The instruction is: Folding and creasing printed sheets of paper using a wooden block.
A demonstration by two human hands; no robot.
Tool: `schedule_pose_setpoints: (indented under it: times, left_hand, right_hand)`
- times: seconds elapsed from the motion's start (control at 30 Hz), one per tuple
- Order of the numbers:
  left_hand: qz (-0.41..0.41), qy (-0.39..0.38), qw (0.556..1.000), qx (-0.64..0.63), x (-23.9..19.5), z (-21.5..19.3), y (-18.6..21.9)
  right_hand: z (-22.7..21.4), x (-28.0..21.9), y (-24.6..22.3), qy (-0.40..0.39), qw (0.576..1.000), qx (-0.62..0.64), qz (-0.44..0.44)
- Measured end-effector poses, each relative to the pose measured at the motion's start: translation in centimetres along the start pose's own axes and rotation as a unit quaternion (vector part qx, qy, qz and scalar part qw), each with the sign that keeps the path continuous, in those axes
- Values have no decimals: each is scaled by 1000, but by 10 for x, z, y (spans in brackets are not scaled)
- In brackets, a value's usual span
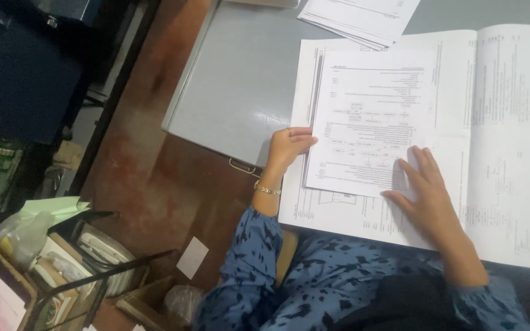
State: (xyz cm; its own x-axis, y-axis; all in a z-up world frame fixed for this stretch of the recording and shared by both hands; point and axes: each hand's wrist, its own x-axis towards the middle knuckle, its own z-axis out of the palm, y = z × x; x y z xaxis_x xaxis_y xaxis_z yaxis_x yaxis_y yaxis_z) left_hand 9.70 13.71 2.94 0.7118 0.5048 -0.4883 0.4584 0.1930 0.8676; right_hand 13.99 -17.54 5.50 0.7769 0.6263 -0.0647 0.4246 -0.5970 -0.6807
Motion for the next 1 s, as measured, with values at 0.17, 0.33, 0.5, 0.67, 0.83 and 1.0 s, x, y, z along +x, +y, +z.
schedule_pose_setpoints:
  times: [0.17,0.33,0.5,0.67,0.83,1.0]
  left_hand:
    - [-4,3,1000,8,-12,1,13]
    - [-14,4,999,37,-17,1,20]
    - [-7,-1,999,33,-18,1,21]
    - [-1,-7,1000,19,-7,-1,8]
    - [31,-89,994,-51,-4,-4,-13]
    - [13,-105,992,-61,-7,11,-16]
  right_hand:
    - [6,0,10,13,1000,1,-21]
    - [0,-1,0,-2,1000,5,2]
    - [2,0,2,0,1000,6,1]
    - [6,-4,-5,-25,999,-13,16]
    - [53,0,-9,155,961,-85,-213]
    - [98,14,-15,164,943,8,-288]
